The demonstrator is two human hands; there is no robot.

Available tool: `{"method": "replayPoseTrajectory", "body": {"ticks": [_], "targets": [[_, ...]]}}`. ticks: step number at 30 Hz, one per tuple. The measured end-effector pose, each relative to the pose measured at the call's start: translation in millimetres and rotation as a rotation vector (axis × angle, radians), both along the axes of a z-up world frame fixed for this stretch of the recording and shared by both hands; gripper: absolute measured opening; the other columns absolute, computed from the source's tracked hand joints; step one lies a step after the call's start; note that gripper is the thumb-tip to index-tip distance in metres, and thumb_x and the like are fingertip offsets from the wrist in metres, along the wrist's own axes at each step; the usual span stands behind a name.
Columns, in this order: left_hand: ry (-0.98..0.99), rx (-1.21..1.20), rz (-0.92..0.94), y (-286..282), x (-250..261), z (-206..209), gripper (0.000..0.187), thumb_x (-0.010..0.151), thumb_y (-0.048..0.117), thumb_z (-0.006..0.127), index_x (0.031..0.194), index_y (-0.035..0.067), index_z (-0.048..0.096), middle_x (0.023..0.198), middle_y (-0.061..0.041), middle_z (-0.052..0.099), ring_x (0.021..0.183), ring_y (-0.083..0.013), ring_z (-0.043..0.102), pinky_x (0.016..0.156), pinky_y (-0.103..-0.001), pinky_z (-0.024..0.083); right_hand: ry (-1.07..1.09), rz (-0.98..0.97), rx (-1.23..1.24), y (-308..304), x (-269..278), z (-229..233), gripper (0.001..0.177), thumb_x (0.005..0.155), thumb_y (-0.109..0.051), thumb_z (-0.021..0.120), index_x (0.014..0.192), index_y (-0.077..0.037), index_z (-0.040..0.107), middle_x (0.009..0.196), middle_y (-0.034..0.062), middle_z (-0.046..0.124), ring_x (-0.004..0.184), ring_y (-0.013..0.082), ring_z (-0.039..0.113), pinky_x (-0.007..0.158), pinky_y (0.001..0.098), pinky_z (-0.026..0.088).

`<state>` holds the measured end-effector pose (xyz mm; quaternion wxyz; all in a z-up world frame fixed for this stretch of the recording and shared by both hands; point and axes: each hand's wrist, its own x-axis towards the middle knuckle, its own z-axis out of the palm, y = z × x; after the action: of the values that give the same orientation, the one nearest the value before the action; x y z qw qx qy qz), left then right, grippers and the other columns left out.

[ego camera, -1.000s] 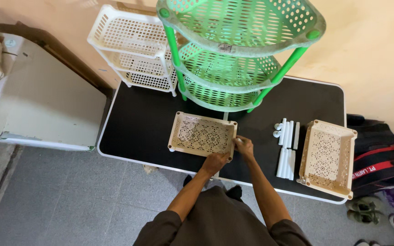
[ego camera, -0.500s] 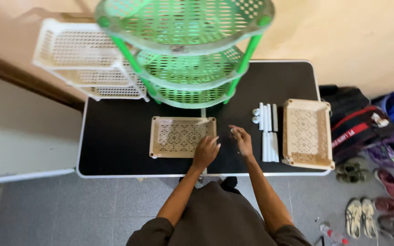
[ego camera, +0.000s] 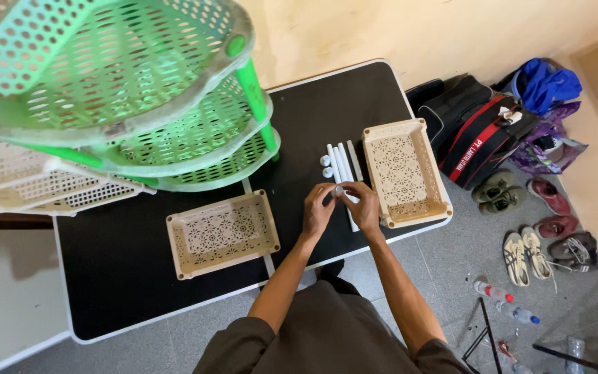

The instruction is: The person assembles a small plastic storage unit by inserting white plastic rods into the corners of beige trays. The person repeatedly inserts and removes the rods, then places the trays on a black table. The person also handles a green plastic basket and a white plastic rack.

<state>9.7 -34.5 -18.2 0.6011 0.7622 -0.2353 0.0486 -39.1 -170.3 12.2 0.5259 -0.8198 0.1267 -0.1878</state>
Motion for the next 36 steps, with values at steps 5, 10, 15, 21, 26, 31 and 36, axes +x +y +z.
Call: {"method": "replayPoseTrajectory", "body": {"ticks": [5, 10, 15, 21, 26, 31, 36], "targets": [[-0.071, 0.101, 0.122, -15.1, 16.8, -28.8, 0.035, 0.077, 0.0, 0.082, 0.111, 0.006, 0.075, 0.109, -0.012, 0.073, 0.101, -0.0318, 0.069, 0.086, -0.04, 0.056, 0.099, -0.01, -0.043, -8.9, 23.2, -23.5, 0.024, 0.084, -0.006, 0.081, 0.107, -0.001, 0.075, 0.1, 0.0129, 0.078, 0.087, 0.021, 0.077, 0.076, 0.0308, 0.062], [0.087, 0.104, 0.195, -26.0, 22.1, -65.6, 0.032, 0.081, -0.001, 0.081, 0.112, 0.006, 0.077, 0.104, -0.012, 0.072, 0.096, -0.0292, 0.071, 0.082, -0.038, 0.057, 0.147, -0.003, -0.128, -13.6, 39.4, -56.0, 0.023, 0.086, -0.009, 0.083, 0.106, 0.001, 0.075, 0.096, 0.0152, 0.077, 0.084, 0.0227, 0.077, 0.075, 0.0327, 0.061], [0.14, 0.115, 0.232, -33.3, 23.7, -95.8, 0.033, 0.083, -0.002, 0.079, 0.114, 0.006, 0.075, 0.106, -0.011, 0.072, 0.097, -0.0293, 0.072, 0.085, -0.037, 0.058, 0.153, -0.004, -0.045, -12.8, 45.8, -85.7, 0.025, 0.086, -0.005, 0.083, 0.108, 0.002, 0.075, 0.097, 0.0175, 0.076, 0.086, 0.0239, 0.077, 0.077, 0.0321, 0.063], [0.17, 0.158, 0.261, -36.8, 25.9, -102.4, 0.033, 0.083, -0.003, 0.078, 0.114, 0.007, 0.076, 0.105, -0.011, 0.071, 0.096, -0.0289, 0.071, 0.083, -0.037, 0.058, 0.194, -0.02, 0.076, -10.8, 49.6, -100.6, 0.024, 0.086, -0.002, 0.082, 0.108, 0.004, 0.073, 0.098, 0.0158, 0.077, 0.088, 0.0227, 0.078, 0.079, 0.0312, 0.064], [0.18, 0.154, 0.264, -39.8, 24.5, -98.6, 0.035, 0.082, -0.003, 0.079, 0.115, 0.007, 0.075, 0.107, -0.011, 0.072, 0.099, -0.0287, 0.071, 0.086, -0.037, 0.059, 0.184, -0.024, 0.005, -14.0, 48.4, -99.7, 0.024, 0.085, 0.0, 0.082, 0.107, 0.004, 0.073, 0.098, 0.0165, 0.076, 0.087, 0.023, 0.077, 0.078, 0.0304, 0.064], [0.181, 0.115, 0.274, -42.2, 23.8, -96.1, 0.032, 0.083, -0.002, 0.08, 0.113, 0.005, 0.073, 0.11, -0.012, 0.073, 0.102, -0.0296, 0.073, 0.088, -0.037, 0.059, 0.188, -0.037, 0.016, -13.3, 47.7, -99.7, 0.024, 0.086, 0.0, 0.081, 0.108, 0.005, 0.073, 0.1, 0.0173, 0.076, 0.089, 0.0228, 0.077, 0.08, 0.0307, 0.065], [0.224, 0.097, 0.272, -44.0, 24.3, -97.5, 0.029, 0.083, -0.003, 0.079, 0.11, 0.003, 0.072, 0.108, -0.012, 0.073, 0.099, -0.0291, 0.074, 0.086, -0.036, 0.06, 0.208, -0.069, 0.023, -13.3, 49.8, -99.2, 0.026, 0.087, 0.002, 0.081, 0.112, 0.006, 0.073, 0.102, 0.0185, 0.076, 0.092, 0.023, 0.077, 0.081, 0.0311, 0.065]]}}
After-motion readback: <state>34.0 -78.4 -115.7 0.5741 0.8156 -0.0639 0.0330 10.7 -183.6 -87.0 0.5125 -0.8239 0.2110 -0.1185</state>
